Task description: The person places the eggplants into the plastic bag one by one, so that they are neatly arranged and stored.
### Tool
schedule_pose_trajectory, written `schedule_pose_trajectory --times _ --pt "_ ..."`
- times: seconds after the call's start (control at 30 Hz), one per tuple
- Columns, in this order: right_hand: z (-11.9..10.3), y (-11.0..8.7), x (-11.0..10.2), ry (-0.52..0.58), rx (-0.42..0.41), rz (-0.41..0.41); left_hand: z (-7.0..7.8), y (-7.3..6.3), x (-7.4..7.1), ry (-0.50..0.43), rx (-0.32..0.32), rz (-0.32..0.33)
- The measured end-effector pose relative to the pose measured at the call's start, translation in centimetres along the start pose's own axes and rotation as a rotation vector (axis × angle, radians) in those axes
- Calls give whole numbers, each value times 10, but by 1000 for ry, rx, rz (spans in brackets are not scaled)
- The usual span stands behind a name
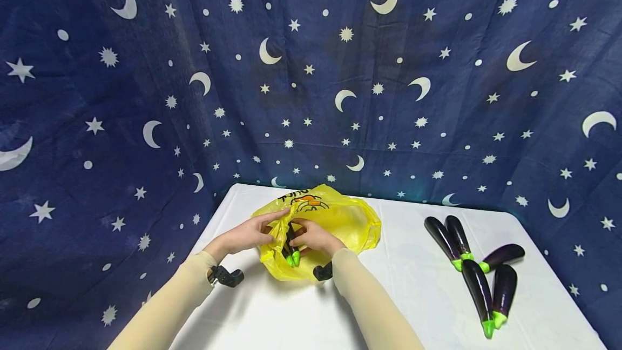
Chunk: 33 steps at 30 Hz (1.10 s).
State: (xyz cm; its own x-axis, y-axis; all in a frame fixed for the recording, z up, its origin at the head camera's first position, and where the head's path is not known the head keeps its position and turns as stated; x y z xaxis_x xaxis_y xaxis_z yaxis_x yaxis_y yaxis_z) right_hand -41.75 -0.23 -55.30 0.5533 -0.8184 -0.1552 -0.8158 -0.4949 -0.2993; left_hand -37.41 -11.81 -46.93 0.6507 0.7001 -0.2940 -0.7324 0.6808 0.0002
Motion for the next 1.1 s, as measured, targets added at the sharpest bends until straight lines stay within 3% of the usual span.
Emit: schedule_pose_trajectory --times 0.6,1.1 --pt "1 1 1 -34 -2 4 -1 0 -1 26 -14 15" --pt "6 -2 1 17 21 -28 -1 -3 -3 25 -16 20"
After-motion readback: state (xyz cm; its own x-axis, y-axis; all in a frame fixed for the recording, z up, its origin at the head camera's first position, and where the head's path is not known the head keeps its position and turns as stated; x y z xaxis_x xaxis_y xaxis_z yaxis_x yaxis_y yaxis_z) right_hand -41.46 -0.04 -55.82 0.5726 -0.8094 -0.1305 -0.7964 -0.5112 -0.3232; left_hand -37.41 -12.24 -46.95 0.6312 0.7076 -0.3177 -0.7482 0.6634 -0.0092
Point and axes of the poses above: each hand's wrist, its own y-axis towards the middle knuckle, its own x-axis out of the palm, z = x × y, the point moved 10 cm from there along y, towards the middle knuckle, and after that the axes turned 4 degrees about x, right-handed, at the moved point
